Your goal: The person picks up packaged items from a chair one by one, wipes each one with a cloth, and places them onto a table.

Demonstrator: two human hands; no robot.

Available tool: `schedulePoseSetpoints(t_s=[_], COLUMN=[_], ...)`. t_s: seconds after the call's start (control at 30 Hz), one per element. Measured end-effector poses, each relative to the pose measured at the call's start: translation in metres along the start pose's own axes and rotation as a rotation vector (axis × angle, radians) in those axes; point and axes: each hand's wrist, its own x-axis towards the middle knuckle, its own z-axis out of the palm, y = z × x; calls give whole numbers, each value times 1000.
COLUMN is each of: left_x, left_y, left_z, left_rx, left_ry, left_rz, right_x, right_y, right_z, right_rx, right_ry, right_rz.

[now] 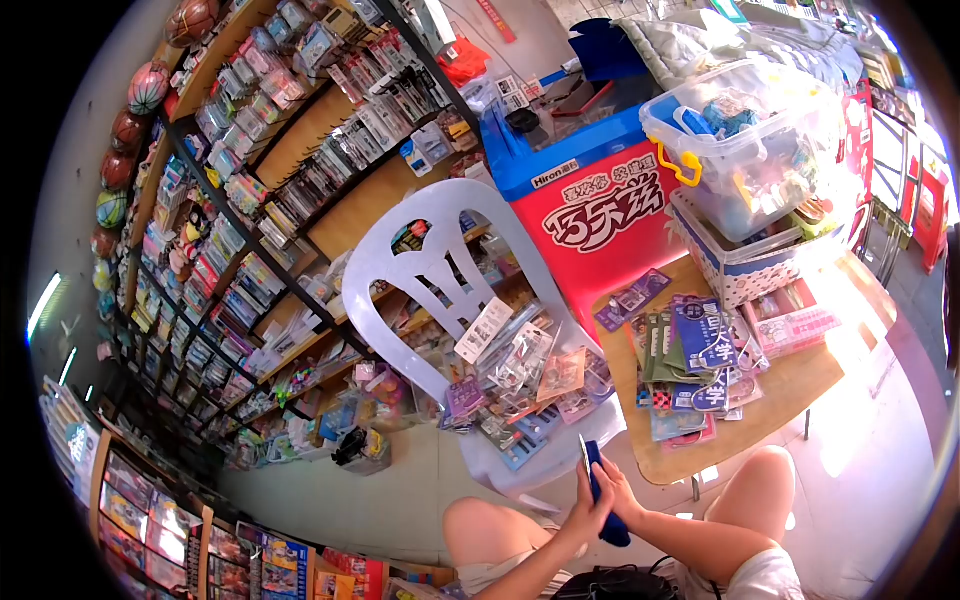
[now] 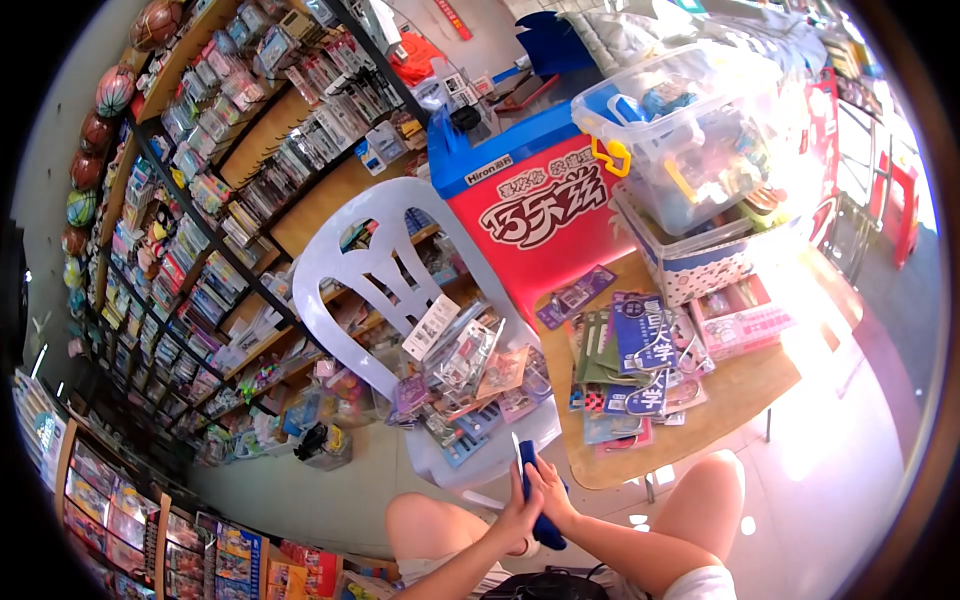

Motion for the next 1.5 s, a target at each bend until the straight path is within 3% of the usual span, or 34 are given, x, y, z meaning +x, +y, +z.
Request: schedulePoseSetpoints(t_s=[0.03, 0.07, 0.1, 0.23, 0.27, 0.3, 0.37, 0.47, 0.57, 0.63, 0.7, 0.73, 0.77, 0.83, 0.9, 0.93, 1.03, 1.07, 1.17, 1.2, 1.23, 1.33, 1.43, 1.5], left_x=[15, 29, 37, 37, 29, 21, 9, -16, -35, -43, -48, -44, -39, -36, -32, -32, -20, -18, -10, -4, -1, 18, 31, 33], left_y=[7, 18, 25, 26, 43, 39, 25, 10, 9, 7, 23, 35, 47, 43, 10, 15, 27, 27, 22, 21, 21, 37, 39, 46], left_z=[-2, -7, -12, -18, -11, -1, 7, 10, -1, -18, -35, -38, -42, -35, -22, -17, -4, 4, 20, 22, 21, 0, -33, -43], left_rx=[-120, -148, -172, -360, -142, -137, -133, -306, -196, -330, -543, -593, -643, -626, -179, 77, 621, 449, 385, 354, 102, -537, -887, -1034], left_ry=[2, 35, 67, -86, -51, 3, 21, 7, 13, 18, 26, 29, 33, 101, 189, 206, 67, -4, 95, 164, 181, 267, 156, 84], left_rz=[-176, -146, -114, -319, -232, -143, -162, -254, -267, -358, -469, -502, -536, -515, -181, -165, 248, 207, 194, 195, 57, -353, -296, -276], right_x=[-5, -12, -15, -10, -8, 0, 8, 15, 22, 26, 24, 29, 25, 27, 28, 33, 28, 27, 33, 25, 16, 1, -7, -9], right_y=[-25, -21, -67, -74, -71, -80, -71, -81, -65, -33, 0, -14, -32, -31, -53, -58, 44, 55, -10, -9, -9, -66, -99, -91], right_z=[-7, -10, -18, -20, -22, -29, -29, -37, -35, -27, -22, -29, -33, -31, -44, -46, -20, -11, -12, -13, -6, -15, -32, -27], right_rx=[231, -173, 144, 4, -3, -14, -50, -71, -126, 382, 853, 826, 966, 1429, 1433, 1486, 1597, 1485, 703, 182, 134, 76, -110, -125], right_ry=[-45, -115, -154, -8, 34, 72, 196, 139, 64, 14, -68, -141, -124, -318, -457, -530, -579, -398, -63, -138, -107, -130, -267, -236], right_rz=[280, -169, 272, 64, 120, 177, 265, 349, 405, 683, 763, 736, 856, 1044, 1109, 1120, 1073, 1124, 694, 128, 11, 59, -117, -275])
